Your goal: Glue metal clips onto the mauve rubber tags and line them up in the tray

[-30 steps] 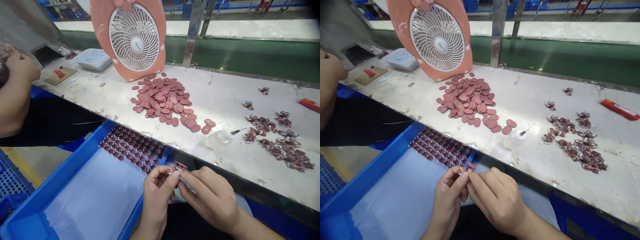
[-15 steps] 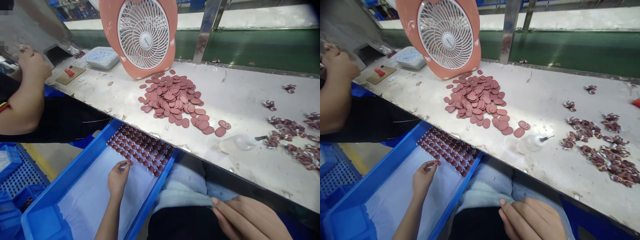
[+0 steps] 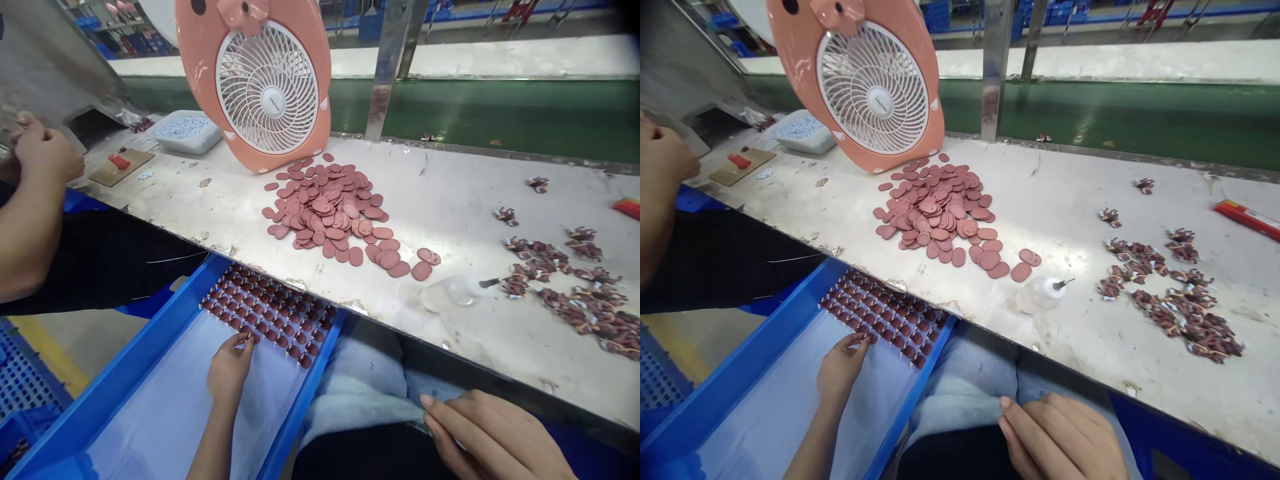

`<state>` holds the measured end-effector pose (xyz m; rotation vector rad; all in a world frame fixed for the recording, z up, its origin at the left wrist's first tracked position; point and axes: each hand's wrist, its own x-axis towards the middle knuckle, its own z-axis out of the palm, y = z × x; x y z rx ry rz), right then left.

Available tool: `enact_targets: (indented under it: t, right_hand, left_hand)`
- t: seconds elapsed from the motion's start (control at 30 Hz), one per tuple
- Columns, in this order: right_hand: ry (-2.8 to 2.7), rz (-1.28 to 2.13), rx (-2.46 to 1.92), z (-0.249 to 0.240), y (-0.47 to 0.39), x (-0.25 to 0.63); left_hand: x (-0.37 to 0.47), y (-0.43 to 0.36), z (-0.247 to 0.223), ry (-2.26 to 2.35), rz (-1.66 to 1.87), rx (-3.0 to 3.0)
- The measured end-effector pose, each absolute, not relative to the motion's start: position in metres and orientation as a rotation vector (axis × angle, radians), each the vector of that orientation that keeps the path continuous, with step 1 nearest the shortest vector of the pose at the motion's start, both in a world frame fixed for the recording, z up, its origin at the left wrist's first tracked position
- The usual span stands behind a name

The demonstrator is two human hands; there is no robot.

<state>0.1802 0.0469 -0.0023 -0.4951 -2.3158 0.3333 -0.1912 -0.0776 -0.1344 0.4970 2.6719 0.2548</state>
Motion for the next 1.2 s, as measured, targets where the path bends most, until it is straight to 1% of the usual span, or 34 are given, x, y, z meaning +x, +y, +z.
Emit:
enact_targets:
  t: [0.2,0.33,0.43,0.47,0.5,0.53,0.6,0.67,0.7,0.77,0.83,0.93,1.0,1.03,1.1,1.17,1.2]
  right_hand:
    - [-2.311,0.389,-0.492,-0.005,0.051,0.184]
    - [-2.252,0.373,-0.586,-0.006,0.053,0.194]
    - [-2.046,0.239,-0.838,-0.004,0.064,0.196]
    - [-1.987,0.192,-0.932,-0.003,0.070,0.195]
    - [-1.954,0.159,-1.010,-0.002,0.076,0.193]
    - [-1.949,0.145,-1.072,-0.002,0.083,0.190]
    - [-2.003,0.181,-1.157,-0.002,0.097,0.182]
    - [-2.054,0.268,-1.189,-0.003,0.107,0.173]
    - [-2.065,0.308,-1.190,-0.004,0.111,0.169]
    - [-2.063,0.388,-1.175,-0.005,0.115,0.164]
    - [-2.031,0.475,-1.143,-0.006,0.116,0.162]
    - [-1.932,0.654,-1.099,-0.005,0.111,0.163]
    - [-1.847,0.809,-1.055,-0.002,0.104,0.165]
    - [-1.806,0.901,-1.024,0.000,0.100,0.166]
    - [-1.737,1.098,-0.951,0.005,0.091,0.166]
    - [-1.709,1.265,-0.892,0.010,0.082,0.164]
    - [-1.704,1.339,-0.874,0.012,0.078,0.162]
  left_hand:
    - [-0.193,-0.074,-0.133,2.674,0.251,0.529]
    - [-0.179,-0.068,-0.112,2.763,0.330,0.554]
    - [-0.147,-0.041,-0.077,2.920,0.630,0.783]
    - [-0.133,-0.026,-0.062,2.933,0.951,1.129]
    - [-0.119,-0.009,-0.047,2.834,1.207,1.541]
    - [-0.106,0.009,-0.033,2.662,1.305,1.921]
    - [-0.084,0.040,-0.010,2.326,1.094,2.396]
    - [-0.071,0.059,0.002,2.079,0.840,2.531]
    - [-0.069,0.063,0.004,1.987,0.771,2.550]
    - [-0.071,0.061,-0.002,1.861,0.745,2.571]
    - [-0.076,0.052,-0.012,1.789,0.792,2.594]
    - [-0.078,0.038,-0.023,1.698,0.904,2.577]
    - [-0.068,0.031,-0.022,1.660,1.114,2.402]
    - [-0.060,0.029,-0.019,1.661,1.275,2.196]
    - [-0.041,0.024,-0.008,1.651,1.561,1.555]
    - [-0.022,0.019,0.004,1.551,1.588,0.895]
    - [-0.015,0.016,0.010,1.478,1.549,0.700]
